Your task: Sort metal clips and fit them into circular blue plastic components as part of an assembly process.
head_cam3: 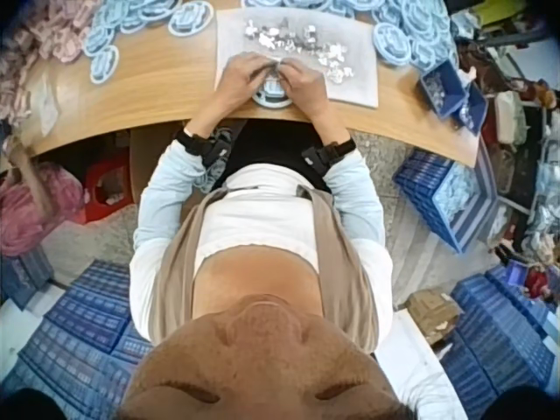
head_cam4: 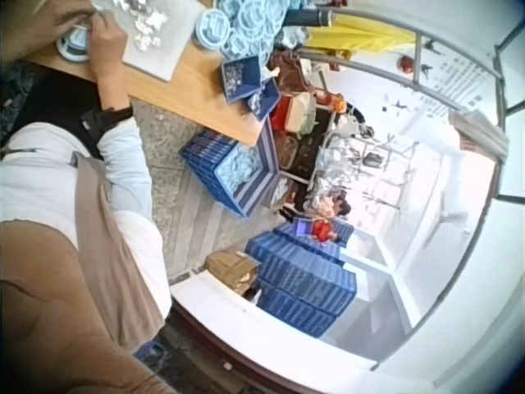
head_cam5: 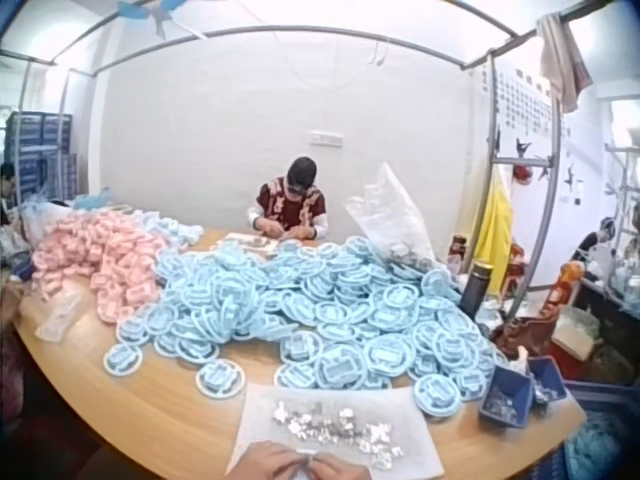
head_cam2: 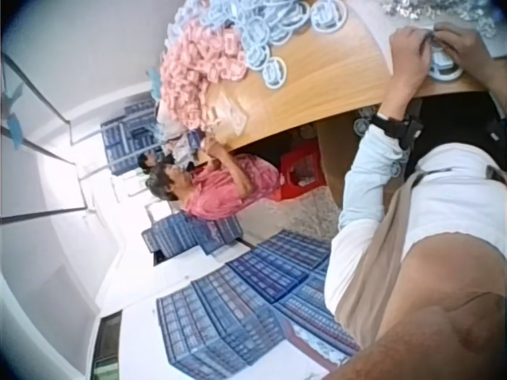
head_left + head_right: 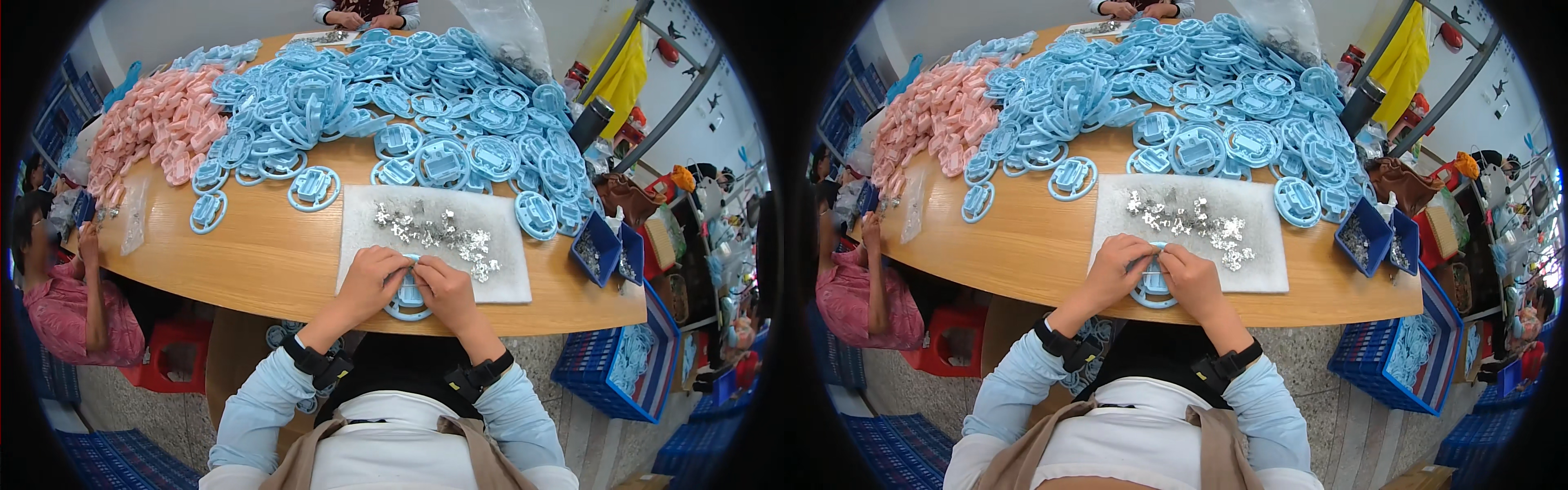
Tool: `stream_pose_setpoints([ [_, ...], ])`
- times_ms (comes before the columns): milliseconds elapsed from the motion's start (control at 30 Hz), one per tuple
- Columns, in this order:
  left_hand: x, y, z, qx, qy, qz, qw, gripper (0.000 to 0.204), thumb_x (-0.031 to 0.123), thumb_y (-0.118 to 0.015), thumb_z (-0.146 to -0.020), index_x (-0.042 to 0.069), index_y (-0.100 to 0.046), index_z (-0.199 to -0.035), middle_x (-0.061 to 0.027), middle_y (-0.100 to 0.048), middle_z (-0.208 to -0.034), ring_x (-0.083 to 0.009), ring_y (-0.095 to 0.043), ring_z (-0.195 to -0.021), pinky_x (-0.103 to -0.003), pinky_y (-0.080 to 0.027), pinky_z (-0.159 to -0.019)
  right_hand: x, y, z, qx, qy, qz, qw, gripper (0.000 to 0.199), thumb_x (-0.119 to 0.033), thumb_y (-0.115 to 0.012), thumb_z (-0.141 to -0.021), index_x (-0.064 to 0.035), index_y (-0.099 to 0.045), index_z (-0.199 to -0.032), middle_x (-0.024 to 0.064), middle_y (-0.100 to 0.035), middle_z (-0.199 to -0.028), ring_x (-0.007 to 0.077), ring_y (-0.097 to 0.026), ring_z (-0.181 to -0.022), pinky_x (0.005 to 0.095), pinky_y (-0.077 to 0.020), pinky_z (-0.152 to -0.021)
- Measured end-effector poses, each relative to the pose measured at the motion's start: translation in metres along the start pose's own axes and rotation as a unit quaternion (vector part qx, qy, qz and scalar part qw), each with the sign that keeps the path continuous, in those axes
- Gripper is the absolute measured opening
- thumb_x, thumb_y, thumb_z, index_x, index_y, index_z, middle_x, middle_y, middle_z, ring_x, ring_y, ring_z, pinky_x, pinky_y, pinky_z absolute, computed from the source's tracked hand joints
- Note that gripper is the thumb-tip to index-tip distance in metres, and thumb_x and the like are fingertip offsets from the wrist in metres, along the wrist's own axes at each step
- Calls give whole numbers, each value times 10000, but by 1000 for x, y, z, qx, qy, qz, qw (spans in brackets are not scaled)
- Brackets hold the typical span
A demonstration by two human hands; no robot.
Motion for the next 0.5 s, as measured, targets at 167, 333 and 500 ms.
stream_pose_setpoints([
  [167,3,0,0,-8,-58,-68,996,144,85,-663,-751,67,-650,-893,-63,-618,-871,-243,-576,-845,-373,-412,-774,5,4,3,-11,-144,-115,983,132,-82,-662,-779,-60,-645,-908,87,-626,-906,277,-632,-671,337,-512,-557],
  [333,13,0,11,-39,-96,-151,983,252,122,-670,-751,51,-641,-991,-86,-612,-997,-252,-565,-913,-389,-407,-815,-7,4,6,-33,-112,29,993,181,-119,-665,-775,-66,-663,-947,90,-606,-825,244,-606,-611,321,-484,-524],
  [500,17,8,11,-85,-95,-152,980,479,302,-725,-723,28,-601,-1095,-107,-594,-1067,-266,-537,-989,-400,-369,-877,3,8,2,-53,-234,-71,968,179,-135,-637,-747,-71,-666,-912,114,-590,-759,286,-601,-654,380,-478,-581],
])
Point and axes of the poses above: each hand's wrist, its own z-axis away from the middle knuckle, its own y-axis out of the back of the hand, x = y × z, the point moved 3 cm from there along -z, towards the middle knuckle
